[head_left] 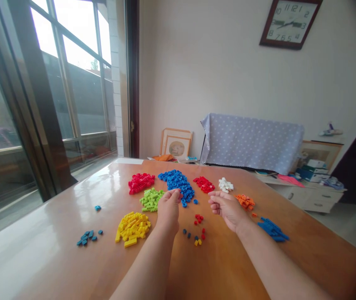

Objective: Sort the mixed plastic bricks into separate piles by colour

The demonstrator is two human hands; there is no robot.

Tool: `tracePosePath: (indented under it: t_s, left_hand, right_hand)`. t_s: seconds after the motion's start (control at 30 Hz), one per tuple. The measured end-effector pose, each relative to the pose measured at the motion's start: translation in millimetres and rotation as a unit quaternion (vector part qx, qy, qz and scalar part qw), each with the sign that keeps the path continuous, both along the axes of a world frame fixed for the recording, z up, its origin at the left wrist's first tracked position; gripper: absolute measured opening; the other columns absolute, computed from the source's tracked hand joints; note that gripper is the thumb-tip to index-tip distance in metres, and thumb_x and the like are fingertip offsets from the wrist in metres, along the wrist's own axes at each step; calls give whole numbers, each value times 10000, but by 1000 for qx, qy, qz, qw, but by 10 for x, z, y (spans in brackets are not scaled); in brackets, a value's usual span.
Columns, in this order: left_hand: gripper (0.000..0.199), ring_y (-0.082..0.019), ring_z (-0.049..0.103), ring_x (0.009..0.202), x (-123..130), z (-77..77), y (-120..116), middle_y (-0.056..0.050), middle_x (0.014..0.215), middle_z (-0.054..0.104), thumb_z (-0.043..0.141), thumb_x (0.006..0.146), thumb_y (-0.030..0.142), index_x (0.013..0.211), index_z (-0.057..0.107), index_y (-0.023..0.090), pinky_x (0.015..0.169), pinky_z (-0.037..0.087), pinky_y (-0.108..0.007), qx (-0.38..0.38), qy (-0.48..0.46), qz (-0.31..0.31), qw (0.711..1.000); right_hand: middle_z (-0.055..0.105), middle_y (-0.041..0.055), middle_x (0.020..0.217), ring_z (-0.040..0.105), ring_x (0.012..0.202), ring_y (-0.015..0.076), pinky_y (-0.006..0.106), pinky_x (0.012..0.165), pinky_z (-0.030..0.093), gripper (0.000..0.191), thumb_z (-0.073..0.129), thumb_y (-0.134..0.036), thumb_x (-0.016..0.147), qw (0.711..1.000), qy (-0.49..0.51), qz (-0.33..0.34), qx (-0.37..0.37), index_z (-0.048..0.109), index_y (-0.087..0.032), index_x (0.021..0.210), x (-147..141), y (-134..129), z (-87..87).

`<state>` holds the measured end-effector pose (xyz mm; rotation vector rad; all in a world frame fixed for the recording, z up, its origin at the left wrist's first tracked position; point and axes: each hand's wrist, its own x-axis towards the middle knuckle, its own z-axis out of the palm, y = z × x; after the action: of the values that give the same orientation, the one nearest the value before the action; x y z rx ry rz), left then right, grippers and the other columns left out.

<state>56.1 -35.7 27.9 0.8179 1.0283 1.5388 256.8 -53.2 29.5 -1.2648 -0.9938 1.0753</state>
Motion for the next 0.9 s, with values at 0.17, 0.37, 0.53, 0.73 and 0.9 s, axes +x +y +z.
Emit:
tracePosePath:
  t_s: [0.17, 0.37, 0.53, 0.73, 0.9]
  left_hand:
    - [418, -156, 560, 681, -17, -36, 23, -72, 758, 671, 736, 630, 505, 853, 725, 152, 671, 390, -277, 13, 25, -8, 1000]
    - [268, -144, 511, 611, 68, -196, 64, -42, 682, 634, 666, 704, 423, 764, 704, 164, 615, 353, -258, 53, 146, -45, 987]
    - [160, -213, 565, 740, 145, -402, 70, -83, 790, 677, 599, 736, 242, 801, 741, 208, 683, 359, -290, 125, 400, -52, 907]
    - [213, -265, 532, 878, 189, -465, 22, -115, 915, 660, 593, 755, 233, 861, 775, 264, 755, 342, -325, 173, 559, -79, 807]
    - [197, -260, 517, 886, 218, -473, 21, -108, 926, 631, 587, 774, 254, 821, 776, 282, 757, 333, -321, 168, 603, -93, 774]
  right_hand:
    - [641, -5, 686, 534, 555, 108, 210, 499, 395, 213, 641, -257, 688, 987, -152, 33, -31, 679, -172, 880, -120, -29, -199]
    - [631, -18, 659, 536, 621, 136, 226, 585, 395, 201, 642, -226, 664, 957, -286, 45, 14, 722, -181, 843, -57, 62, -505]
    - [599, -33, 640, 505, 599, 121, 208, 558, 344, 214, 656, -157, 629, 928, -366, 60, 30, 715, -200, 831, 7, 84, -571]
    - [628, -12, 735, 534, 659, 130, 216, 583, 347, 130, 653, -159, 643, 900, -428, 63, 48, 665, -196, 767, 5, 85, -607]
    - [617, -10, 712, 520, 637, 126, 217, 570, 331, 72, 649, -162, 661, 895, -440, 57, 50, 656, -192, 727, -4, 103, -617]
